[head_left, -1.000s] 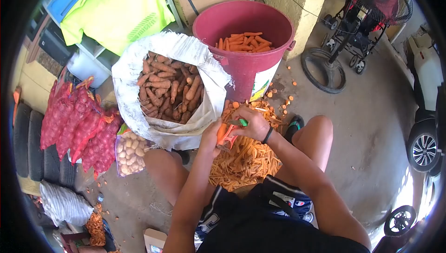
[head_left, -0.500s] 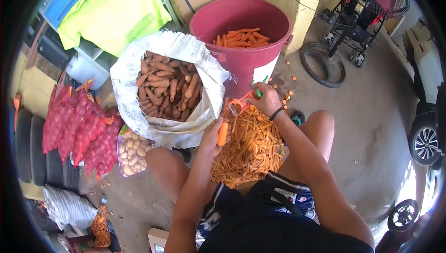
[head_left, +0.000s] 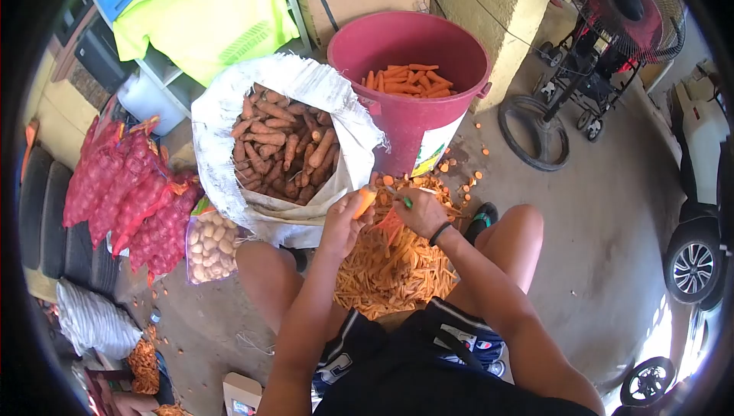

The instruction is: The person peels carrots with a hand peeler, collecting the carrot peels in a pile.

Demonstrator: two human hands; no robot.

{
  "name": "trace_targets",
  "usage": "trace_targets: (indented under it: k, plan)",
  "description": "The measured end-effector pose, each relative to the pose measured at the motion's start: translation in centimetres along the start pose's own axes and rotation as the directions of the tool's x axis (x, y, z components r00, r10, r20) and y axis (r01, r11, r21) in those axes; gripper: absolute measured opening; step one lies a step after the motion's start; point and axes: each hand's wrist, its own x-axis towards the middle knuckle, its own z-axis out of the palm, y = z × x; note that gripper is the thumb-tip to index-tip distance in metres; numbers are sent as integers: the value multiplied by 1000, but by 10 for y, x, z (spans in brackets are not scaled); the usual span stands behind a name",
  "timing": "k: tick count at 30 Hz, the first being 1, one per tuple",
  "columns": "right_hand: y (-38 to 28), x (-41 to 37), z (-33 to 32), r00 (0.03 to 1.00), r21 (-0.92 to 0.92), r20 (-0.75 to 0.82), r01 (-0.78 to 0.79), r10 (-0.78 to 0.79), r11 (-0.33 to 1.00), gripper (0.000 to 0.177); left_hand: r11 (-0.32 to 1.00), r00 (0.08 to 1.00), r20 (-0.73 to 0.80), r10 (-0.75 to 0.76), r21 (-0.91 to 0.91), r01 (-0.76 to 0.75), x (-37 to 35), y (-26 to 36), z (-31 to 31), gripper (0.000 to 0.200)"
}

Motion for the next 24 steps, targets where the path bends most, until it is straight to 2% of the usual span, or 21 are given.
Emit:
trace_targets:
  k: [3, 6, 12, 15, 16, 18, 21, 23, 24]
  plan:
    - [-15, -3, 1, 998, 3, 1, 58, -58, 998, 18, 975, 996, -20, 87, 205, -82, 0, -9, 6, 23]
    - [-26, -5, 0, 987, 17, -8, 158, -158, 987, 17, 951, 995, -40, 87, 300, -71, 1, -15, 7, 21]
    - [-27, -7, 4, 991, -15, 31, 127, -126, 992, 20, 883, 987, 45, 156, 441, -159, -1, -18, 1, 22]
    - [-27, -8, 4, 991, -39, 108, 84, -79, 996, 24, 861, 974, 150, 172, 458, -223, -4, -14, -3, 18]
    - [-11, -6, 10, 980, -119, 199, 29, -5, 992, 25, 858, 971, 168, 168, 459, -228, -9, -13, 0, 17]
    - [37, 8, 28, 929, -286, 334, -63, 161, 956, 28, 848, 961, 226, 157, 468, -248, -15, -5, 7, 15]
    - [57, 1, 37, 753, -453, 528, -142, 393, 880, 32, 920, 976, 217, -31, 388, -57, -16, 14, 12, 20]
    - [49, -8, 34, 616, -520, 702, 99, 358, 849, 33, 820, 954, 162, -252, 560, 122, -2, 27, -1, 28]
    - [48, -11, 34, 565, -509, 738, 105, 370, 854, 33, 742, 929, 119, -350, 640, 197, 7, 31, -8, 30]
